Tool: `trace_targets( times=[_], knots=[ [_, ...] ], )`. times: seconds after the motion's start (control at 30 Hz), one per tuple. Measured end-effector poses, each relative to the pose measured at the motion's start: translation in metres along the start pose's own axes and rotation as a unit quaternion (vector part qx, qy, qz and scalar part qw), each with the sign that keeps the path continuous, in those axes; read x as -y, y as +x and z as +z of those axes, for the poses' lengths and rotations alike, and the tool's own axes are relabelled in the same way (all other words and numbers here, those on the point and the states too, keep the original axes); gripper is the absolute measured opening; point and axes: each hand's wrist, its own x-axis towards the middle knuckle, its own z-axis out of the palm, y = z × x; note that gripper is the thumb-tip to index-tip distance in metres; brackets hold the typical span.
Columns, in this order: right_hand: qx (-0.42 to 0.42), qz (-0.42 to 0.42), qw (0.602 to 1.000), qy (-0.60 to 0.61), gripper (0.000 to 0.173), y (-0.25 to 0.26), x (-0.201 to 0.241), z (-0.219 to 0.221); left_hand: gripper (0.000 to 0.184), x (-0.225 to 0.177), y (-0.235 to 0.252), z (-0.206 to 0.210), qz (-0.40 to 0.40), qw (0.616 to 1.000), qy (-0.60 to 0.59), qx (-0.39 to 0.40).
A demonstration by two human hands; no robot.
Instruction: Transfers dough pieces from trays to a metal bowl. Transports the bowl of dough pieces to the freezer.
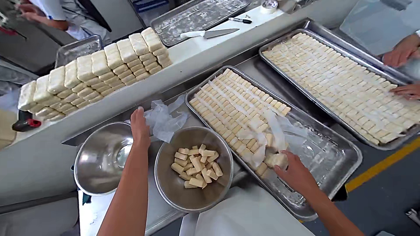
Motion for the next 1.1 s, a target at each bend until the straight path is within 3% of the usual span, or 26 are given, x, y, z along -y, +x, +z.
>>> trace_targets(
  times=[0.1,0.2,0.33,0.43,0.6,0.73,0.87,1.03,1.1],
  knots=[
    [0.036,0.031,0.999,0.012,0.075,0.004,-0.001,-0.001,0.049,0.016,-0.028,-0.005,0.058,0.991,0.098,0.069],
    [0.031,0.046,0.998,0.036,0.055,0.012,0.004,-0.002,0.034,0.033,-0.065,0.001,0.06,0.99,0.06,0.112],
    [0.026,0.047,0.99,0.133,0.042,0.008,0.016,-0.019,0.031,0.042,-0.125,0.009,0.052,0.986,-0.025,0.157],
    [-0.033,-0.015,0.98,0.195,0.025,-0.004,0.038,-0.042,0.031,0.051,-0.16,0.015,0.042,0.977,-0.058,0.199],
    [0.005,-0.08,0.994,0.076,0.034,0.025,0.04,-0.057,0.03,0.066,-0.183,0.023,0.035,0.971,-0.049,0.23],
    [-0.056,-0.045,0.994,0.078,0.026,0.049,0.012,-0.05,0.033,0.072,-0.187,0.019,0.052,0.971,-0.048,0.227],
    [-0.13,-0.013,0.984,0.121,0.034,0.073,-0.016,-0.053,0.033,0.076,-0.189,0.017,0.053,0.973,-0.043,0.222],
    [0.025,-0.165,0.986,0.029,0.072,0.082,0.013,-0.042,0.032,0.072,-0.193,0.025,0.045,0.969,-0.034,0.242],
    [0.053,-0.18,0.982,-0.038,0.084,0.088,0.01,-0.028,0.032,0.066,-0.194,0.029,0.052,0.967,-0.032,0.248]
  ],
)
